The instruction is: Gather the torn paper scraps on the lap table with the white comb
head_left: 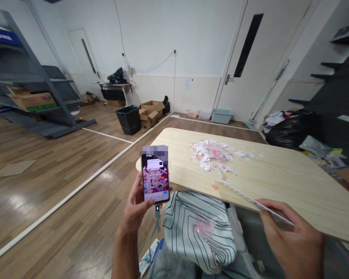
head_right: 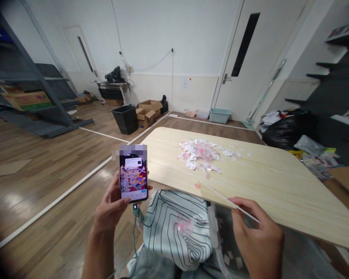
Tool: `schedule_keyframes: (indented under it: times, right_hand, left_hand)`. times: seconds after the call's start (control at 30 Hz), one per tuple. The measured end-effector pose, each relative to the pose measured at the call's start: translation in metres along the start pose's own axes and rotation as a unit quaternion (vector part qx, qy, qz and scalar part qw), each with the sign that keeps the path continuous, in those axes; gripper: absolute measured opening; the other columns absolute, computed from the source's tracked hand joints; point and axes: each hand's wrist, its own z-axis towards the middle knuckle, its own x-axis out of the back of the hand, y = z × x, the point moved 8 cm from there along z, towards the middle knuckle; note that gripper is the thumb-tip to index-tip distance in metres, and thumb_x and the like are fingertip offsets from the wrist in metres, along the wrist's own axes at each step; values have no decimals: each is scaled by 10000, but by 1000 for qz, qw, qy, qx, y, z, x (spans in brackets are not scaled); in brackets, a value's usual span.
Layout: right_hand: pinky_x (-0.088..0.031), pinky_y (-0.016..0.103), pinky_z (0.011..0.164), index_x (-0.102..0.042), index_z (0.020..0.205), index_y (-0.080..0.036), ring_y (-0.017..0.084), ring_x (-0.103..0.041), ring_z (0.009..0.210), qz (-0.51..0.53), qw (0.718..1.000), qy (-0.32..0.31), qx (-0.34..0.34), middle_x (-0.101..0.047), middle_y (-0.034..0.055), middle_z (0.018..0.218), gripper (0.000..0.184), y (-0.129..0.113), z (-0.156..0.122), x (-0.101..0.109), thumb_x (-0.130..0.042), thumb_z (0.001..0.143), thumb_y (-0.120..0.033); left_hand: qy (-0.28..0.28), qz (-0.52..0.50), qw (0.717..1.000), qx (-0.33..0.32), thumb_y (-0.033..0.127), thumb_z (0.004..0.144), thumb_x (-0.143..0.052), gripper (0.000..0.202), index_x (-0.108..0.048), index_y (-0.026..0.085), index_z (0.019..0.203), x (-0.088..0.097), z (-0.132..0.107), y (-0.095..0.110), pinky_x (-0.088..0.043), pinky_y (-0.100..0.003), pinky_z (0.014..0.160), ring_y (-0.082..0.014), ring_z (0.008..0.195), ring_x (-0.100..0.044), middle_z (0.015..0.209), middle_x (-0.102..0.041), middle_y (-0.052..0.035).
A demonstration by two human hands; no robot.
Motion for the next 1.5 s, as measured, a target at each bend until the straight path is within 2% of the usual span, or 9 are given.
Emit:
schedule_keyframes:
  times: [0.2, 0.33, 0.43, 0.57, 0.83, 0.93, 1.07, 1.23, 1.5]
  right_hand:
    - [-678, 289, 684, -846, 781, -285, 260, -857, 692, -1, 1000, -3, -4, -851, 26, 754, 180, -3, 2, -2, -686, 827, -353]
    - [-695, 311, 714, -851, 795, -281, 275, -868, 716, -1, 1000, 0, -22, -862, 34, 778, 195, 0, 0, -2, -679, 826, -367]
    - [-696, 320, 718, -851, 805, -280, 285, -877, 735, 0, 1000, -1, -30, -868, 39, 790, 194, 4, -2, -2, -685, 833, -378]
    - [-695, 323, 734, -846, 803, -284, 278, -866, 723, 2, 1000, 2, -26, -865, 34, 785, 179, 7, -2, -2, -693, 829, -374]
    - [-695, 342, 728, -849, 808, -286, 288, -856, 719, 0, 1000, -1, -20, -871, 35, 800, 168, 3, -1, -3, -700, 828, -361]
    - [-690, 334, 706, -845, 790, -289, 283, -857, 706, 2, 1000, -3, -20, -866, 31, 784, 176, -1, -1, -2, -693, 822, -372]
    - [-690, 321, 692, -844, 777, -294, 284, -874, 716, 7, 999, -9, -35, -856, 22, 757, 185, -6, 3, 0, -683, 819, -376]
    - [-694, 318, 709, -845, 763, -297, 281, -868, 714, 3, 1000, -14, -28, -855, 24, 758, 197, -9, 6, -1, -677, 818, -383]
    - [-689, 336, 722, -843, 791, -288, 284, -852, 715, 1, 1000, 3, -16, -857, 35, 781, 185, -1, 0, -4, -686, 835, -375]
  left_hand:
    - [-17, -3, 999, 27, 413, 814, -1082, 1107, -567, 344, 1792, -2, 1, -1, -746, -644, 1080, -548, 1461, -775, 1631, -781, -210]
    - [8, -15, 1000, 22, 421, 811, -1081, 1095, -567, 318, 1772, -5, 0, -2, -781, -591, 976, -490, 1268, -875, 1539, -827, -204]
    - [-18, -23, 999, 42, 393, 817, -1073, 988, -630, 286, 1693, -18, 1, 1, -798, -525, 909, -432, 1092, -925, 1435, -872, -182]
    - [-37, -31, 997, 54, 367, 800, -1088, 970, -648, 278, 1659, -29, 2, 10, -807, -475, 867, -409, 1019, -940, 1382, -893, -163]
    - [-9, 1, 997, 80, 351, 774, -1138, 1121, -584, 277, 1746, -24, 0, 9, -800, -510, 970, -434, 1148, -927, 1502, -855, -210]
    - [-9, 4, 997, 78, 358, 774, -1142, 1134, -577, 283, 1754, -24, -1, 7, -807, -506, 950, -434, 1137, -929, 1510, -850, -213]
    - [-11, 3, 997, 75, 362, 781, -1134, 1104, -588, 291, 1739, -25, -3, 5, -816, -477, 861, -430, 1054, -943, 1479, -863, -204]
    - [-23, 8, 997, 70, 345, 802, -1117, 998, -637, 282, 1675, -26, -6, 7, -814, -463, 858, -419, 1024, -947, 1404, -890, -184]
    - [-17, 29, 997, 62, 324, 787, -1123, 942, -683, 279, 1618, -22, -7, 11, -798, -410, 817, -398, 1031, -942, 1431, -884, -183]
